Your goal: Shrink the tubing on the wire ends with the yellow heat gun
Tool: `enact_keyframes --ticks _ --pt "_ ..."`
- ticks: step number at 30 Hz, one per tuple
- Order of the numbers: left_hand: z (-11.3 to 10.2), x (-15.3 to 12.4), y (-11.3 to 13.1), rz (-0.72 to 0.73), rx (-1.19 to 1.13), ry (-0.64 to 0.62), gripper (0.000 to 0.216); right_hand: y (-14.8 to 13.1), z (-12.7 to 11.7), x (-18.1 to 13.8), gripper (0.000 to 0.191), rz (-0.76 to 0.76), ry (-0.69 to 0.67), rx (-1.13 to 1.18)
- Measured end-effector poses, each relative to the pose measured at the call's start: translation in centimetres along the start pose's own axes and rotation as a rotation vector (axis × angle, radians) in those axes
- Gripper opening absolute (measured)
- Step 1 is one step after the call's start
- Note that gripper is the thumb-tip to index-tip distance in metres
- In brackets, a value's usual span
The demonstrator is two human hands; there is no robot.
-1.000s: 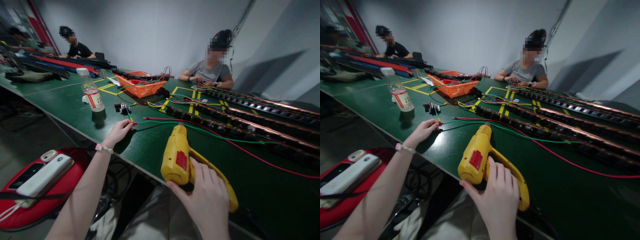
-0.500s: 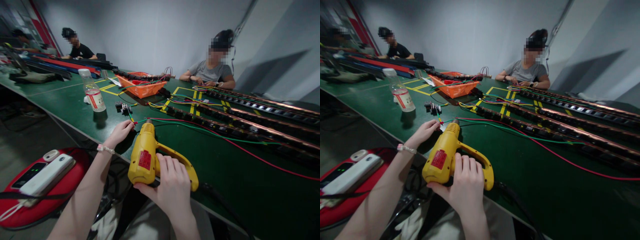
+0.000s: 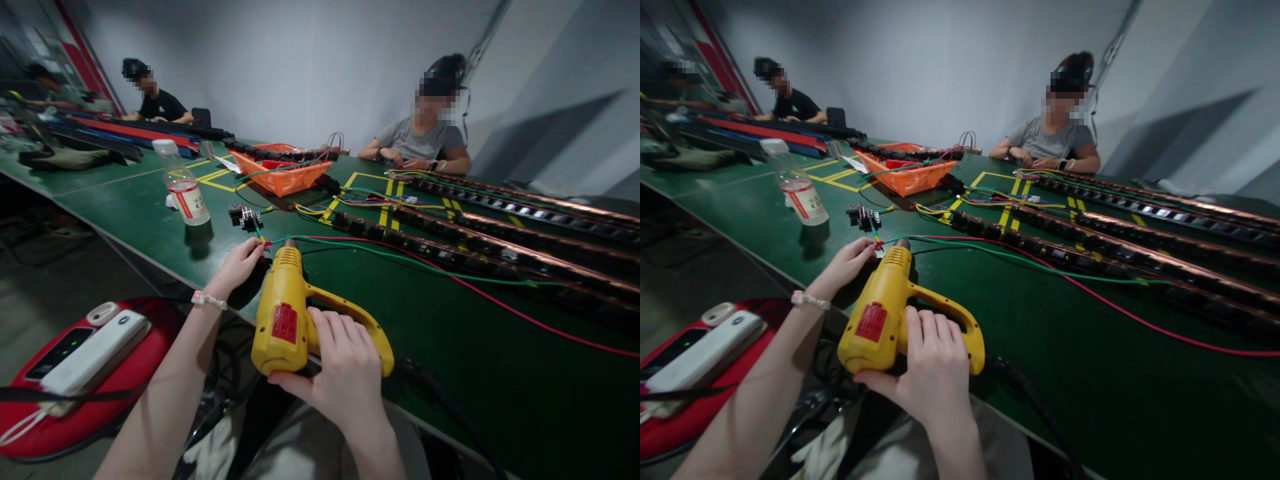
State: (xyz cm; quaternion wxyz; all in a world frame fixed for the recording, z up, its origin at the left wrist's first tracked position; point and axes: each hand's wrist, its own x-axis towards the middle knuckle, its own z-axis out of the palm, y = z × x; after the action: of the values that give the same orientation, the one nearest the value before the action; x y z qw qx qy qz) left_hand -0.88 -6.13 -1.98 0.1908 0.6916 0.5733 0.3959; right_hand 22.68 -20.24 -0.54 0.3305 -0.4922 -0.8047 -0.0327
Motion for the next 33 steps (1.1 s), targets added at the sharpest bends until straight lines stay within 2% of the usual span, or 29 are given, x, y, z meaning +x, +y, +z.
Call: enact_keyframes --ticks 8,16,28,33 --pt "0.0 0.0 -0.2 0.018 -0.028 0.002 0.027 1.4 -0.3 0.1 0.087 -0.038 0.067 0.038" --pt "0.1 -0.1 -0.4 0.007 -0.075 0.013 0.022 3.0 -2.0 0.0 0.082 0.002 0.014 0.028" --pt "-0.1 -0.2 -0.2 -0.003 0.005 0.0 0.025 7.5 -4.8 -1.6 0.074 0.089 0.001 -0.249" --pt "-0.1 -0.3 0.1 0.005 0.032 0.001 0.028 8.4 -5.8 -2.7 0.075 0.13 0.005 -0.338"
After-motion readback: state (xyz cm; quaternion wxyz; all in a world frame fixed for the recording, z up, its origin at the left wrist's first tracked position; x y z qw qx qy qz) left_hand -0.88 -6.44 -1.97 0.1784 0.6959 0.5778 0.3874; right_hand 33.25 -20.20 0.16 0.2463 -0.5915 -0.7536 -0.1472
